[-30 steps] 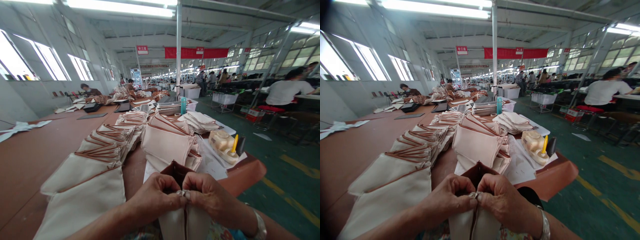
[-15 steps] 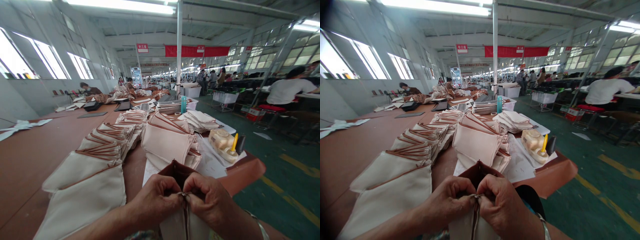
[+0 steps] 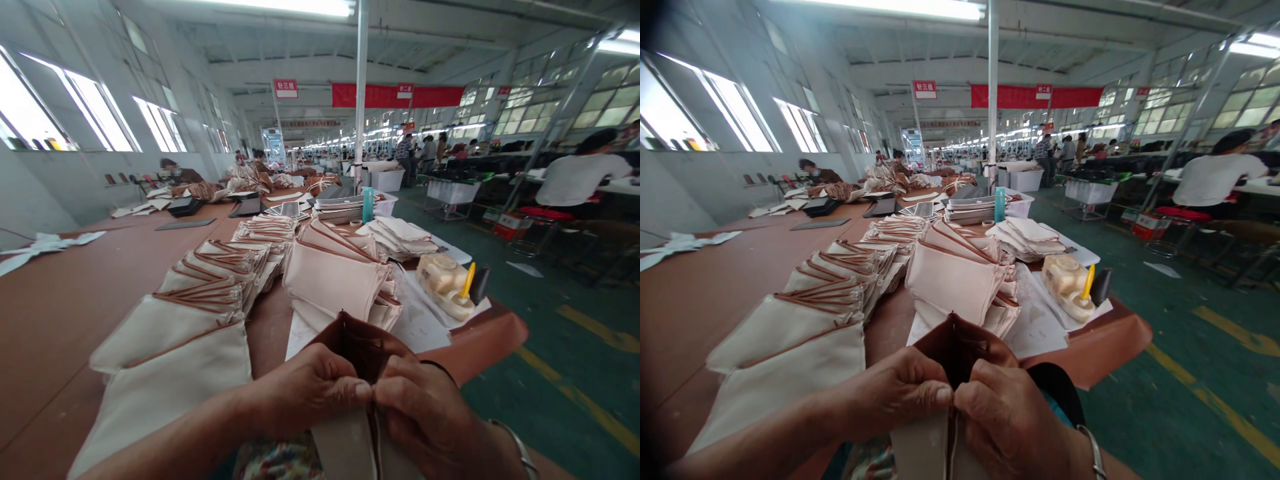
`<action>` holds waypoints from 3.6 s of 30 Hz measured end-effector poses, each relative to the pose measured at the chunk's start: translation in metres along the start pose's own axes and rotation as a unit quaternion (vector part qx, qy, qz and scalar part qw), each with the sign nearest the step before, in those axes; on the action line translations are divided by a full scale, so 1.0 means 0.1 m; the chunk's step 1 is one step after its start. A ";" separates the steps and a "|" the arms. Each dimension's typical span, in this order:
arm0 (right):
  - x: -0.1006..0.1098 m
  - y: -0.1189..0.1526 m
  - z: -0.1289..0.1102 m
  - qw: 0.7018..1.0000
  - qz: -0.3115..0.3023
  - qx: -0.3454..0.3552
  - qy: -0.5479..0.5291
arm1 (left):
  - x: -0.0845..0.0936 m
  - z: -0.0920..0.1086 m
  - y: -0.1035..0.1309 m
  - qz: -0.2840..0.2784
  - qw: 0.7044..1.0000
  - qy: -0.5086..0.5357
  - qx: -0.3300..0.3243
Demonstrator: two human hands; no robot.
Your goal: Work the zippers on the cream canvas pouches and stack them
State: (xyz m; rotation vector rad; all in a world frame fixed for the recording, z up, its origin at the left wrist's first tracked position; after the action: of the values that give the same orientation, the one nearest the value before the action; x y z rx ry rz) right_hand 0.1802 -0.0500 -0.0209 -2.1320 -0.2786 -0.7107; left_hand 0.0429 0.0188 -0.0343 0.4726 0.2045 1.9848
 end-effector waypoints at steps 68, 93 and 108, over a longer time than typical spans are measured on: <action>0.35 -0.01 -0.14 0.997 -0.043 -0.068 -0.017 | -0.22 0.06 0.04 0.035 0.997 0.072 0.001; 0.39 -0.07 -0.10 0.958 -0.110 -0.216 -0.153 | -0.30 -0.06 0.01 0.182 0.980 -0.061 0.049; 0.15 0.02 0.01 0.977 -0.109 -0.117 -0.142 | -0.25 0.01 0.06 0.209 0.975 -0.077 0.021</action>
State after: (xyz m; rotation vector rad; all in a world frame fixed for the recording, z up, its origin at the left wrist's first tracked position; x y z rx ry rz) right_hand 0.1935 -0.0511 -0.0140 -2.4553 -0.6175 -0.5806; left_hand 0.0481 -0.0066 -0.0369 0.7423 0.0517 2.3430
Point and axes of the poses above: each hand's wrist, its own y-axis away from the middle knuckle, its own x-axis out of the back of the hand, z = x × y, the point moved 5 cm from there along -y, towards the middle knuckle, and after that the axes turned 8 degrees about -y, right-handed, at the moved point
